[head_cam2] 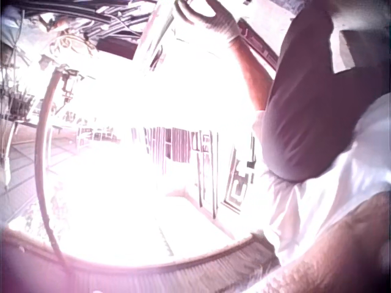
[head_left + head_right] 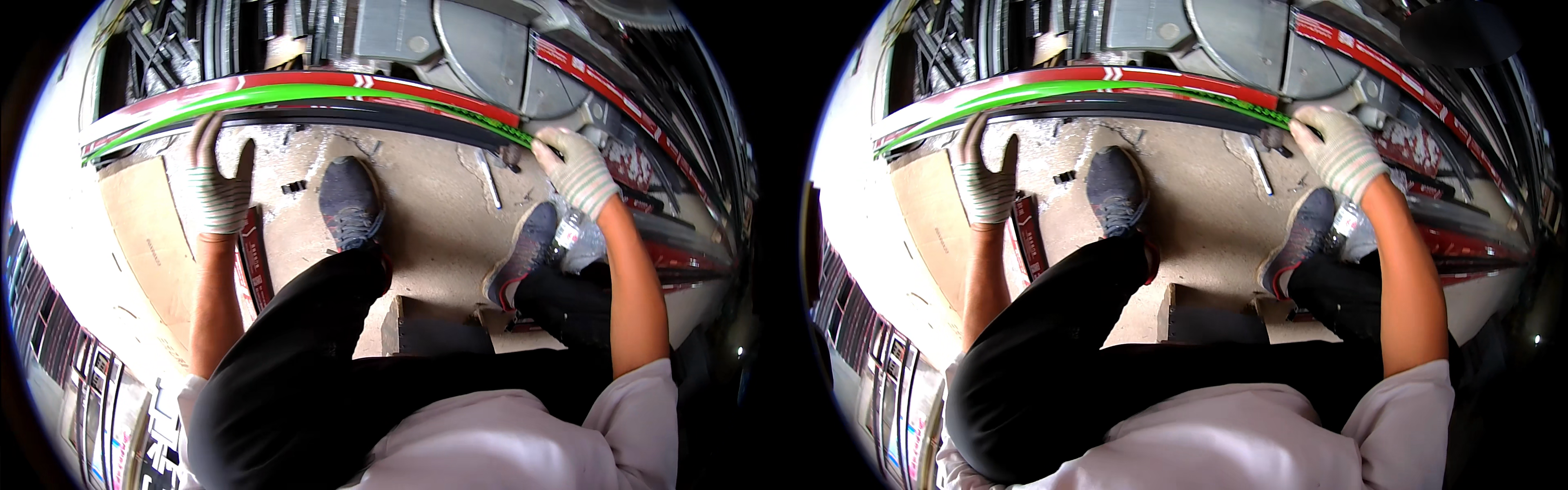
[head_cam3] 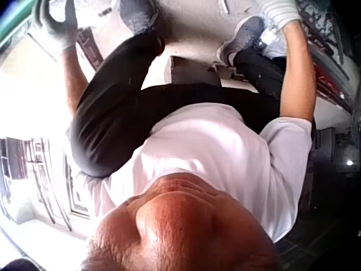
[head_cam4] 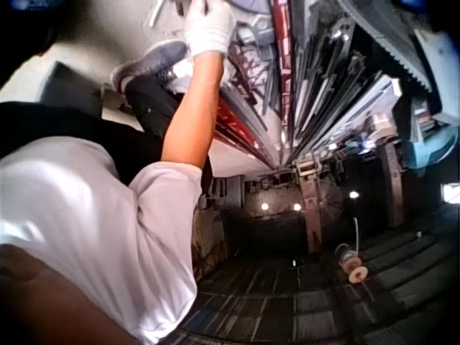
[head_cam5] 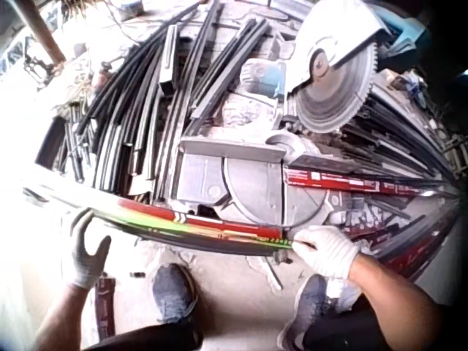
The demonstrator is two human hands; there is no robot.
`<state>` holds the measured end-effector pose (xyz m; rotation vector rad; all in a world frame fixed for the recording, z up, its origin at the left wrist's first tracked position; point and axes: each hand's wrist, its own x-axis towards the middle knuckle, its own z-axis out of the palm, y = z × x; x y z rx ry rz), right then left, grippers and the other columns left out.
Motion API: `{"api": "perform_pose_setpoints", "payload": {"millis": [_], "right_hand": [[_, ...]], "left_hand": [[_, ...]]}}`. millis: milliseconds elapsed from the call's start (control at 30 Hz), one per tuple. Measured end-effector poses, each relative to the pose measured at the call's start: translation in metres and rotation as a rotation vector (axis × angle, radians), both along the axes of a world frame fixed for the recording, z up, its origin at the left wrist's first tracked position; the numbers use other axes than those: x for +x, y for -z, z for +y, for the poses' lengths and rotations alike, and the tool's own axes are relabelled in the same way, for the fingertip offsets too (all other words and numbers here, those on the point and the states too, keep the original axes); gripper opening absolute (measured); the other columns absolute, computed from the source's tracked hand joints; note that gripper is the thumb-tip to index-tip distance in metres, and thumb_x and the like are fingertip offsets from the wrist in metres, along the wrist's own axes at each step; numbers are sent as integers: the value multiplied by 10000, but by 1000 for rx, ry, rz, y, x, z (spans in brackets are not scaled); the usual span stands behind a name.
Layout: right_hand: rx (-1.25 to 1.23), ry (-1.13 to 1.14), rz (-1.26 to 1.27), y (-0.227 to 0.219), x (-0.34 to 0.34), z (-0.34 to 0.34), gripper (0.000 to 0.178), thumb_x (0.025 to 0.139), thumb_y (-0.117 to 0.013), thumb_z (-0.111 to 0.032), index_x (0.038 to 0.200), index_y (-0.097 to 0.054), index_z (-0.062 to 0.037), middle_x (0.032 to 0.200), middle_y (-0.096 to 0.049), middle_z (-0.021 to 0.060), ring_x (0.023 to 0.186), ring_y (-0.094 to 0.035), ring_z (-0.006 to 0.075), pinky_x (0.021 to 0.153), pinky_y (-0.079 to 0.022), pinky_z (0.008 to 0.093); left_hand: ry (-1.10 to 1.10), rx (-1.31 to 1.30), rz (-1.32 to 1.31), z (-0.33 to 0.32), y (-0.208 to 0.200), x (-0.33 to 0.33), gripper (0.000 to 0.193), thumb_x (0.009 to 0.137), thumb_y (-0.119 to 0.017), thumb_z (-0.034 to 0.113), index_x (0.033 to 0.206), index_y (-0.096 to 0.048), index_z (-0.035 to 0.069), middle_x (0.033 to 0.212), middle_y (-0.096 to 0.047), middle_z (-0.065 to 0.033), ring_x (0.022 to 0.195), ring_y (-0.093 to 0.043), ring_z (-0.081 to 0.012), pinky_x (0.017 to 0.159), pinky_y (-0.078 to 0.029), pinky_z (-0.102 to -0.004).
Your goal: The person measures and marks a long metal profile with a tape measure and marker, then positions it on a chop saw and cuts it. The person repeats the measuring and cutting process on another profile, handling the cut pieces afterward.
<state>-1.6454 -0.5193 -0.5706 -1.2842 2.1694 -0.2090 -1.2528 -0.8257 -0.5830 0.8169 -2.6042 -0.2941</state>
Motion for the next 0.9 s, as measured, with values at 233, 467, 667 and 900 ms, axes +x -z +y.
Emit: {"api": "perform_pose_setpoints", "payload": {"millis": [233, 467, 667, 900], "right_hand": [[49, -85, -32, -24, 12, -13, 200, 968, -623, -230, 996, -704, -49, 953, -684, 229, 931, -653, 436, 826, -516, 498], [55, 4, -229, -41, 29, -10, 181, 953, -648, -166, 947, -702, 7, 824, -680, 206, 749, -655, 317, 728, -514, 413], [256, 33, -315, -56, 35, -24, 209, 962, -625, -168, 927, -702, 23, 747, -663, 187, 662, -600, 224, 680, -503, 388], [257, -6, -289, -66, 31, -29, 213, 943, -635, -175, 929, -705, 25, 765, -665, 194, 694, -640, 273, 692, -503, 398]], "left_hand": [[-8, 117, -4, 1, 21, 16, 555, 853, -791, 72, 1364, -579, 38, 1344, -605, -191, 1249, -583, -375, 1068, -468, -448], [-11, -37, 28, -9, 16, 9, 591, 802, -803, 92, 1339, -567, 19, 1297, -595, -212, 1234, -555, -423, 1073, -441, -510], [-2, -19, 26, -18, 14, 8, 564, 771, -790, 96, 1295, -595, 23, 1301, -600, -200, 1257, -552, -422, 1118, -412, -525], [-46, 45, 76, -7, 16, 13, 544, 777, -768, 63, 1295, -603, 54, 1333, -602, -171, 1269, -559, -392, 1103, -432, -518]]}}
